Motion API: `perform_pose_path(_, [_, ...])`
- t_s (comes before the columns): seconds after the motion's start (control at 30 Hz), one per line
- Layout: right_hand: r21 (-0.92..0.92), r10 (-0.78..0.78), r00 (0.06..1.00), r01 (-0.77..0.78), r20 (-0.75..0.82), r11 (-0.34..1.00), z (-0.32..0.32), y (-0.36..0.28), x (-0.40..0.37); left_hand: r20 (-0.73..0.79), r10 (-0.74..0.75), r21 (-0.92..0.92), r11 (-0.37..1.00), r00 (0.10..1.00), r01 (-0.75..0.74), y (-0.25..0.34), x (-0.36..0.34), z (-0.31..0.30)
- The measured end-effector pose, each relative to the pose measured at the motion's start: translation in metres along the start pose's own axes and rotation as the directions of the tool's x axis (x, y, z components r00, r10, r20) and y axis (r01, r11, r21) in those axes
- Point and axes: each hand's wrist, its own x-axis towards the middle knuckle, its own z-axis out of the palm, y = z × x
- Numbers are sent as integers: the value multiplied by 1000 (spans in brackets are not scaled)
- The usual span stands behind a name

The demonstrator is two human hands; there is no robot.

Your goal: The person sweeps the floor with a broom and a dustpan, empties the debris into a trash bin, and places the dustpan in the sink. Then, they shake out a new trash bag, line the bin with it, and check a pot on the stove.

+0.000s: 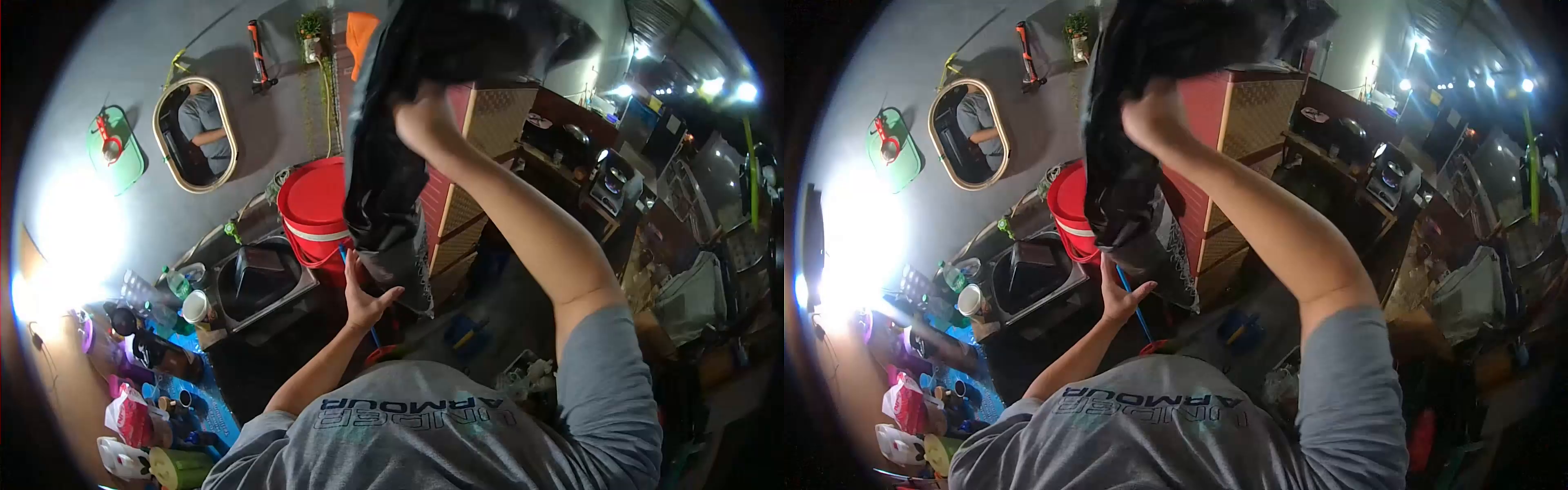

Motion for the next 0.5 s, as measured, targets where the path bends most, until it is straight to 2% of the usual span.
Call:
perform_pose_path(0.03, [-306, -370, 929, 357, 16, 883, 9, 11, -13, -57, 74, 30, 997, 996, -73, 6, 1, -2])
perform_pose_path(0.07, [-85, -106, 983, 120, 153, 989, -7, -7, -4, -51, 70, 30, 997, 996, -69, 1, -1, -3])
perform_pose_path(0.1, [92, 125, 936, -163, 329, 982, -31, -34, 13, -10, 45, -25, 999, 999, -45, -7, 1, -3])
perform_pose_path(0.13, [290, 360, 872, -457, 333, 841, -41, -44, 25, 28, 19, -83, 996, 999, -17, -14, 2, 0])
perform_pose_path(0.17, [280, 355, 872, -453, 336, 847, -32, -38, 20, 21, 19, -94, 995, 1000, -17, -21, 1, 4])
perform_pose_path(0.2, [-48, 102, 964, -93, 244, 995, -14, -29, 9, 89, -57, -116, 991, 994, 67, -28, 1, 4])
perform_pose_path(0.23, [-387, -173, 955, 257, 240, 886, -4, -22, 0, 172, -138, -128, 979, 975, 161, -31, -3, 1])
perform_pose_path(0.27, [-426, -20, 977, 112, 214, 898, -7, -28, 16, 183, -142, -127, 978, 973, 167, -23, -4, 0])
perform_pose_path(0.33, [-310, 79, 959, 10, 273, 951, -39, -38, 47, -10, -47, -48, 998, 999, 46, -6, -1, 5])
perform_pose_path(0.37, [-132, 211, 974, -199, 87, 971, -35, -39, 50, -17, -50, -56, 997, 999, 49, -1, 0, 10])
perform_pose_path(0.4, [-216, -227, 961, 258, 157, 942, -16, -12, 34, -49, -10, -5, 1000, 999, 10, 3, 4, 9])
perform_pose_path(0.43, [-267, -324, 940, 340, 104, 902, -2, -2, 18, -65, 23, 54, 998, 998, -20, 5, 2, 6])
perform_pose_path(0.47, [-216, -209, 971, 230, 116, 949, -6, -7, 28, -28, -29, -40, 999, 999, 28, 0, 2, 4])
perform_pose_path(0.5, [-173, -102, 986, 123, 129, 977, -16, -14, 52, -24, -23, -42, 999, 999, 22, -4, 5, 2])
